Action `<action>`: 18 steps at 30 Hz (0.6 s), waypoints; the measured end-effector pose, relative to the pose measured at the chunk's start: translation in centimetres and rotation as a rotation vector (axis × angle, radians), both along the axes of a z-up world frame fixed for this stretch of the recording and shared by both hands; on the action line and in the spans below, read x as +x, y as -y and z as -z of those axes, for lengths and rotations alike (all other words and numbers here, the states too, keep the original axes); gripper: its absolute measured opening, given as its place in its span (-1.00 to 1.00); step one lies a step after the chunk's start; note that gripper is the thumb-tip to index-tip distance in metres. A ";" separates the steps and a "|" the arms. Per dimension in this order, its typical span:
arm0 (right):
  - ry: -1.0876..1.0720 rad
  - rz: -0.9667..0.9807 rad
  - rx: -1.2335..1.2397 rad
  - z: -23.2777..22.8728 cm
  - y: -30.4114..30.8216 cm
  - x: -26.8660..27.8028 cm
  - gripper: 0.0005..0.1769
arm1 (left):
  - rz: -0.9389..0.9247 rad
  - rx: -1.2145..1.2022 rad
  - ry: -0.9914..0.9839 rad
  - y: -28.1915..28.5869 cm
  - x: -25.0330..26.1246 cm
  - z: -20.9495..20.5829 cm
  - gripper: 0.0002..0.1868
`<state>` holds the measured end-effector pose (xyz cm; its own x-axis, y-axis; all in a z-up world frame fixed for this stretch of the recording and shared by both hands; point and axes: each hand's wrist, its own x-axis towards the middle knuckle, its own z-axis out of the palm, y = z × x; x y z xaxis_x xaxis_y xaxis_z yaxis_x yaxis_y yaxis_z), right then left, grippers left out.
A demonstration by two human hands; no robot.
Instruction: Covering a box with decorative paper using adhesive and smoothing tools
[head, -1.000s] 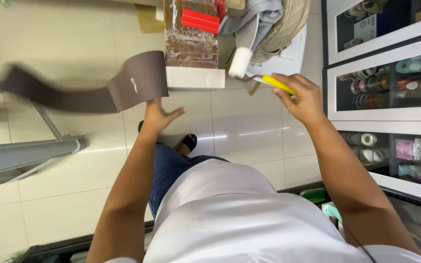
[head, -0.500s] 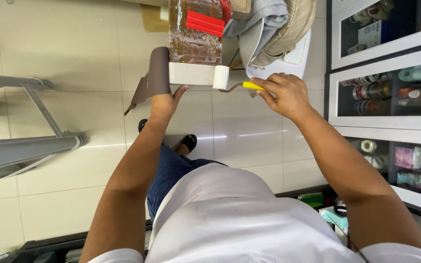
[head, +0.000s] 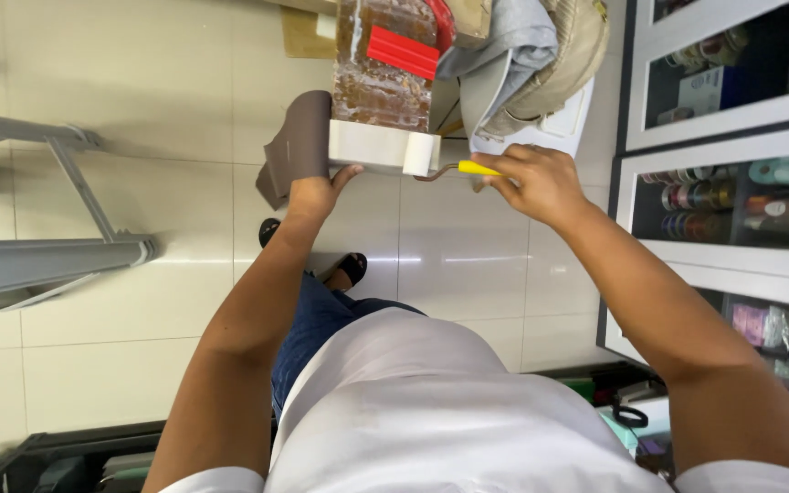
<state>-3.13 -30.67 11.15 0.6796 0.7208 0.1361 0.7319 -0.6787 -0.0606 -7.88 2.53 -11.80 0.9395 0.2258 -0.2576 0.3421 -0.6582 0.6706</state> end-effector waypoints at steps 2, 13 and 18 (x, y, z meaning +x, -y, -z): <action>0.009 -0.009 0.033 -0.6 -1.8 -0.3 -0.75 | 0.015 0.049 0.127 -0.2 -0.1 -2.3 -0.13; -0.035 -0.037 -0.006 -0.2 -2.9 1.5 -0.73 | 0.046 -0.114 0.462 0.2 0.1 1.1 0.02; 0.027 -0.051 0.048 1.5 -4.8 1.0 -0.69 | 0.089 -0.158 0.603 0.1 1.0 -0.5 -0.02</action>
